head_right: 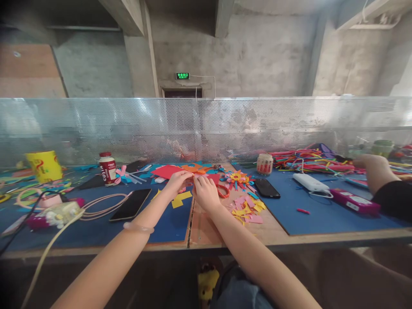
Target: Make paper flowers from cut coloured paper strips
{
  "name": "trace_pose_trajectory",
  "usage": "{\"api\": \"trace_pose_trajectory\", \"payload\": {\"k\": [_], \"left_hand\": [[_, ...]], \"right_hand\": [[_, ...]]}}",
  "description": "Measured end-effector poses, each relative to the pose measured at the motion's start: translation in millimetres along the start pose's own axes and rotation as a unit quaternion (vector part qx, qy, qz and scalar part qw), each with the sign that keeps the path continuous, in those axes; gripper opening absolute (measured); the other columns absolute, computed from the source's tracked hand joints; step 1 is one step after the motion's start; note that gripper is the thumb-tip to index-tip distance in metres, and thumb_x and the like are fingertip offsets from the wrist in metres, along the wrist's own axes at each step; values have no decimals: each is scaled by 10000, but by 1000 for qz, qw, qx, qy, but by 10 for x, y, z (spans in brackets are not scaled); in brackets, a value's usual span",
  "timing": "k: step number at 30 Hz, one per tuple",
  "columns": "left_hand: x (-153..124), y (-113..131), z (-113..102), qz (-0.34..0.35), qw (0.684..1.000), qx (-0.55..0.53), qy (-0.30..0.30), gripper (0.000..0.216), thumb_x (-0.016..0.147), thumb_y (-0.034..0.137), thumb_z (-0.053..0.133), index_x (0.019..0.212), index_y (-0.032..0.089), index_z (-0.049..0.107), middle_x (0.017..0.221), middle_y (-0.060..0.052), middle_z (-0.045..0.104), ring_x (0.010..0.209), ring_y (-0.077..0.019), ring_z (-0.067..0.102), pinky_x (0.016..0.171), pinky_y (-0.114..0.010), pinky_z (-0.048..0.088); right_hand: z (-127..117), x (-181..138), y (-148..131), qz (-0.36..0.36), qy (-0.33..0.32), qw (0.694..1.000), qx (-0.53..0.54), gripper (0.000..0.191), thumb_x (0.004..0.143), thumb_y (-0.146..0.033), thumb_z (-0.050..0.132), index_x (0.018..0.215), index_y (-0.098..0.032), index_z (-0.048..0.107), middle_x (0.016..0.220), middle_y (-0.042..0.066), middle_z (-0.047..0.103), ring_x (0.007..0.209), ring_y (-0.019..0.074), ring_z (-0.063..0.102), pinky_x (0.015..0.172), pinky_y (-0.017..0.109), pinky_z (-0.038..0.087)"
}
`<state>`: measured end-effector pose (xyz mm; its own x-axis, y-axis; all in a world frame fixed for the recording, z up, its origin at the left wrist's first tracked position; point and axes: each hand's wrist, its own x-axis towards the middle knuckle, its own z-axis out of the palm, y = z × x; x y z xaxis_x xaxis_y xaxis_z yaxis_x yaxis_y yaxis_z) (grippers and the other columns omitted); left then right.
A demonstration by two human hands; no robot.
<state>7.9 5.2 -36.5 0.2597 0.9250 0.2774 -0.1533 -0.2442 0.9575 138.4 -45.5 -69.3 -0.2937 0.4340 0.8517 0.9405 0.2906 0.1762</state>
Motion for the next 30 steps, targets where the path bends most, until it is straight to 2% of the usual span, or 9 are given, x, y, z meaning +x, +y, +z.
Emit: {"api": "trace_pose_trajectory", "payload": {"k": [14,16,18,19,21,24,26,28,30], "left_hand": [[8,-37,-8,-4,1000,-23,-20,160,658,246,675,745,113,653,763,-97,678,694,-158,639,672,-255,497],[1,-31,-12,-2,1000,-19,-24,165,667,249,669,754,111,652,754,-94,677,692,-160,640,678,-261,497],[-10,-17,-13,-2,1000,-19,-24,172,674,255,664,767,111,649,756,-91,677,696,-161,641,688,-268,496],[-16,-8,-11,-3,1000,-20,-23,174,674,255,665,770,111,647,757,-89,678,698,-161,641,692,-269,495],[-32,16,-3,-7,1000,-20,-19,176,669,252,671,771,111,644,760,-87,680,697,-159,639,692,-268,494],[-57,53,14,-5,1000,-7,-25,178,669,255,670,776,114,650,776,-88,684,697,-161,635,669,-260,488],[-76,78,24,-3,1000,17,-23,181,672,270,664,780,124,657,789,-85,686,694,-163,631,631,-246,477],[-96,105,30,-3,998,66,-1,196,671,306,663,779,142,666,784,-75,686,659,-157,621,546,-218,442],[-115,128,33,-5,992,121,26,223,666,352,662,774,158,671,768,-64,684,584,-136,591,438,-193,359]], "right_hand": [[-31,-2,-11,-13,-23,1000,2,324,830,-195,419,1125,-129,537,935,118,583,844,218,506,728,328,340],[-54,4,-25,16,-17,998,50,305,835,-214,413,1096,-149,558,939,108,601,857,216,521,748,326,344],[-59,15,-18,83,0,985,150,289,848,-235,387,1059,-170,575,958,87,616,885,204,535,766,313,357],[-53,22,-5,130,6,969,211,289,858,-253,366,1021,-172,589,943,76,626,876,196,546,758,302,370],[-22,38,40,239,1,913,332,333,869,-313,329,901,-158,622,848,62,647,800,182,573,706,279,397],[41,58,116,362,-42,795,485,386,824,-430,387,737,-140,627,701,55,645,680,173,590,632,262,421],[69,65,145,392,-63,729,558,371,766,-467,472,709,-134,625,702,61,647,679,165,598,625,248,431],[79,66,153,404,-81,695,589,370,715,-491,538,688,-133,627,705,62,645,668,150,597,607,230,427],[80,62,153,413,-102,681,596,381,681,-512,577,681,-136,635,706,58,644,650,134,592,574,213,414]]}}
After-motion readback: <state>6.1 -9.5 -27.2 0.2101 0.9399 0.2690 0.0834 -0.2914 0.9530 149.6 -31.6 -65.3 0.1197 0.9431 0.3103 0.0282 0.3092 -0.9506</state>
